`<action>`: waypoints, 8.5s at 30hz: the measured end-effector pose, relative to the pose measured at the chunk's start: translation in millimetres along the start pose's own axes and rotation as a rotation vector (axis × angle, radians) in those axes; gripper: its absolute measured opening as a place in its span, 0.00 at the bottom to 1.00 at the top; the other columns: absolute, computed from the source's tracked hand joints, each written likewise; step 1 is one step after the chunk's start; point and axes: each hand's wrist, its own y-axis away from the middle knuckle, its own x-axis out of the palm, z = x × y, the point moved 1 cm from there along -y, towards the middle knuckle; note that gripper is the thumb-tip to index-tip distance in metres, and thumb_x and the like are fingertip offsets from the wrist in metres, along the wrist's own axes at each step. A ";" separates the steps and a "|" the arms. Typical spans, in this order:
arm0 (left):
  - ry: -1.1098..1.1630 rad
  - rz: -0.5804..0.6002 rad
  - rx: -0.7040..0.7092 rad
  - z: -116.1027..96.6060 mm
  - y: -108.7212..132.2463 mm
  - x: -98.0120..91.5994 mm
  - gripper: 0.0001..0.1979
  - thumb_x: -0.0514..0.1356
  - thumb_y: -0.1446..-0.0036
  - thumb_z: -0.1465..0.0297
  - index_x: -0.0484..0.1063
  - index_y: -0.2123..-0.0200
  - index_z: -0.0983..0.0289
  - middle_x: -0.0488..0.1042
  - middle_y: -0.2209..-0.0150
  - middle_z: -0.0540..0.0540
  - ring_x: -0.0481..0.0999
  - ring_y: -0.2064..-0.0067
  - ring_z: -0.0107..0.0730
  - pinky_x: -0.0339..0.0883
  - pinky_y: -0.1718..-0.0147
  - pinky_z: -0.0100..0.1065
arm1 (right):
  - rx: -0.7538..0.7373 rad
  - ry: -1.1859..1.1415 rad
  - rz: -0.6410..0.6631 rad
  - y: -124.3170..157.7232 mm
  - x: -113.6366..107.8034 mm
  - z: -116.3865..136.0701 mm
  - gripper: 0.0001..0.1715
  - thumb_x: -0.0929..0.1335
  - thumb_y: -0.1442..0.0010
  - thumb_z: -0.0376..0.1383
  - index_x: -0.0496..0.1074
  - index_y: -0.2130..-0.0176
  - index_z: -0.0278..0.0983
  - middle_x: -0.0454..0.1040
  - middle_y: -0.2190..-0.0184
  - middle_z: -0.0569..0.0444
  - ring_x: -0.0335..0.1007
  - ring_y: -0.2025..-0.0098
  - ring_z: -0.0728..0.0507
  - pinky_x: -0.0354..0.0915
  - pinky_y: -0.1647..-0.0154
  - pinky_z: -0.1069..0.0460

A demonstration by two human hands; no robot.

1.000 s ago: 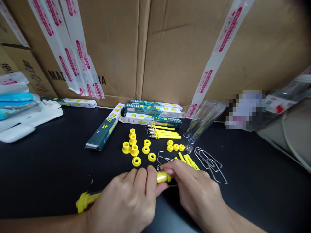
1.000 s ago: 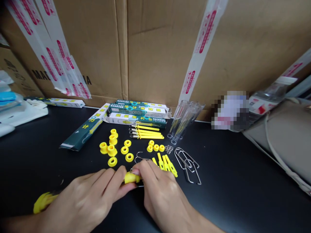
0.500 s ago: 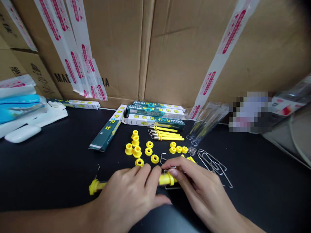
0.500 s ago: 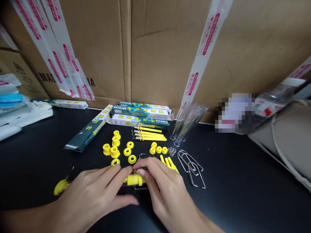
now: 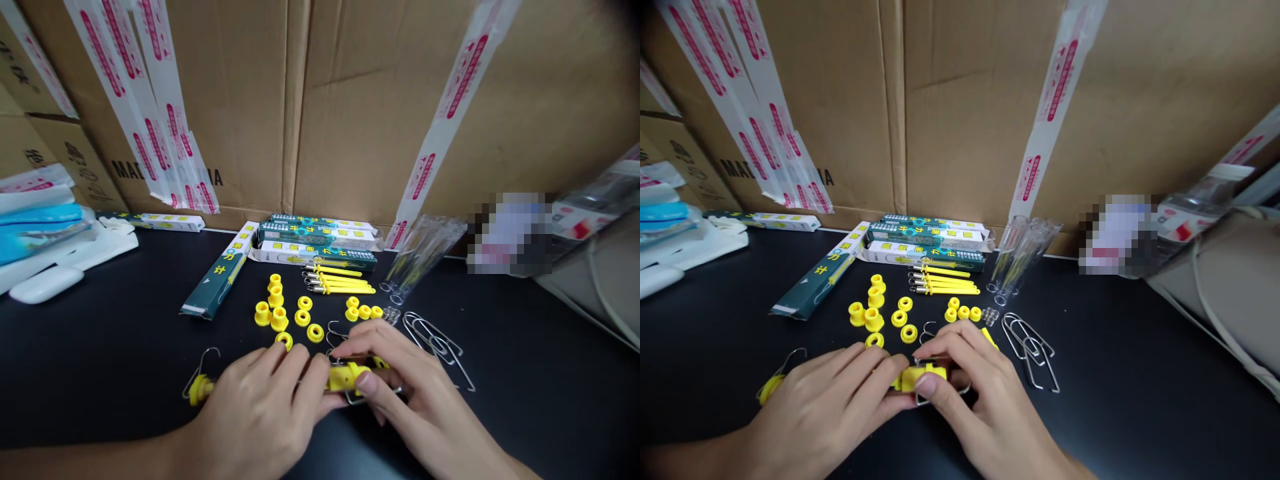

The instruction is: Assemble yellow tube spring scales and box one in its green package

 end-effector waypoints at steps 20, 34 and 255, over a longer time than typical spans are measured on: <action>-0.079 -0.031 0.031 1.7 -5.2 -6.2 0.19 0.42 0.21 0.69 0.70 0.57 0.68 0.81 0.75 0.52 0.83 0.75 0.35 0.68 0.81 0.34 | 0.085 -0.400 -0.149 -7.7 -3.0 4.8 0.10 0.83 0.50 0.34 0.86 0.65 0.44 0.86 0.71 0.57 0.83 0.71 0.49 0.77 0.67 0.61; -0.028 -0.056 0.045 -1.0 -3.9 -4.9 0.16 0.45 0.22 0.73 0.71 0.58 0.70 0.83 0.73 0.53 0.85 0.74 0.34 0.71 0.80 0.35 | 0.195 -0.554 -0.128 1.1 5.4 -1.1 0.13 0.83 0.51 0.32 0.83 0.66 0.44 0.85 0.72 0.61 0.85 0.70 0.47 0.79 0.67 0.60; -0.191 0.083 0.055 -6.4 3.0 -6.9 0.11 0.53 0.35 0.78 0.71 0.67 0.61 0.73 0.78 0.50 0.73 0.80 0.36 0.66 0.82 0.38 | 0.154 -0.134 -0.098 8.2 5.1 14.9 0.09 0.76 0.37 0.44 0.82 0.59 0.44 0.83 0.66 0.54 0.82 0.63 0.42 0.76 0.62 0.51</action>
